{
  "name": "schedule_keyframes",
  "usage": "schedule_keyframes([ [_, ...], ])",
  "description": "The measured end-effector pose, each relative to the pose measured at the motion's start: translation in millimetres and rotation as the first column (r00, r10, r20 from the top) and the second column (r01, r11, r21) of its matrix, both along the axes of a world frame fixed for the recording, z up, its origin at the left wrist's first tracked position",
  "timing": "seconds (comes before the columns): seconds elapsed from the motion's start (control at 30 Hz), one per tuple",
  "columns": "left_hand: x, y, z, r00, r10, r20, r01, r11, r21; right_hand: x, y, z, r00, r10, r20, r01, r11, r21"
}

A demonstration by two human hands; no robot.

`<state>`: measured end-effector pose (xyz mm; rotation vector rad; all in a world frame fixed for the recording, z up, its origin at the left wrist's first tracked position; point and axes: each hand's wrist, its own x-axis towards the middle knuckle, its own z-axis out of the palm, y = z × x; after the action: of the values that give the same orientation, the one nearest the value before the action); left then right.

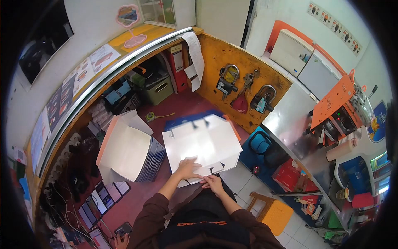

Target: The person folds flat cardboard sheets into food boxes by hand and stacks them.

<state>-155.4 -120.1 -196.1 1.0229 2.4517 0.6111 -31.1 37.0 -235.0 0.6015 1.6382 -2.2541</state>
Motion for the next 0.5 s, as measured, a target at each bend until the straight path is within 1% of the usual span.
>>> schedule_keyframes([
  [0.03, -0.1, 0.7, 2.2, 0.999, 0.002, 0.032, -0.001, 1.000, -0.017, -0.1, 0.2, -1.5, 1.000, 0.005, -0.004, -0.005, 1.000, 0.013],
  [0.17, -0.8, -0.1, 0.2, 0.999, -0.001, 0.037, 0.001, 1.000, -0.016, 0.7, -0.5, -9.4, 1.000, -0.001, -0.012, 0.002, 1.000, 0.021],
  [0.27, -1.4, 0.0, -5.6, 1.000, -0.015, 0.010, 0.015, 1.000, 0.003, 2.3, 0.9, -15.8, 0.999, -0.022, -0.042, 0.021, 0.999, -0.024],
  [0.33, 0.4, 2.3, -1.4, 1.000, -0.016, -0.006, 0.016, 0.999, -0.035, 1.7, 3.2, -18.0, 0.990, 0.053, -0.132, -0.044, 0.996, 0.073],
  [0.47, -1.4, 2.3, 1.7, 1.000, -0.024, 0.006, 0.024, 0.998, -0.055, 1.0, 2.7, -12.1, 0.988, 0.050, -0.145, -0.040, 0.997, 0.070],
  [0.5, -2.3, 2.2, 1.8, 1.000, -0.022, 0.020, 0.023, 0.998, -0.059, 1.6, 2.7, -9.9, 0.991, 0.044, -0.123, -0.036, 0.997, 0.068],
])
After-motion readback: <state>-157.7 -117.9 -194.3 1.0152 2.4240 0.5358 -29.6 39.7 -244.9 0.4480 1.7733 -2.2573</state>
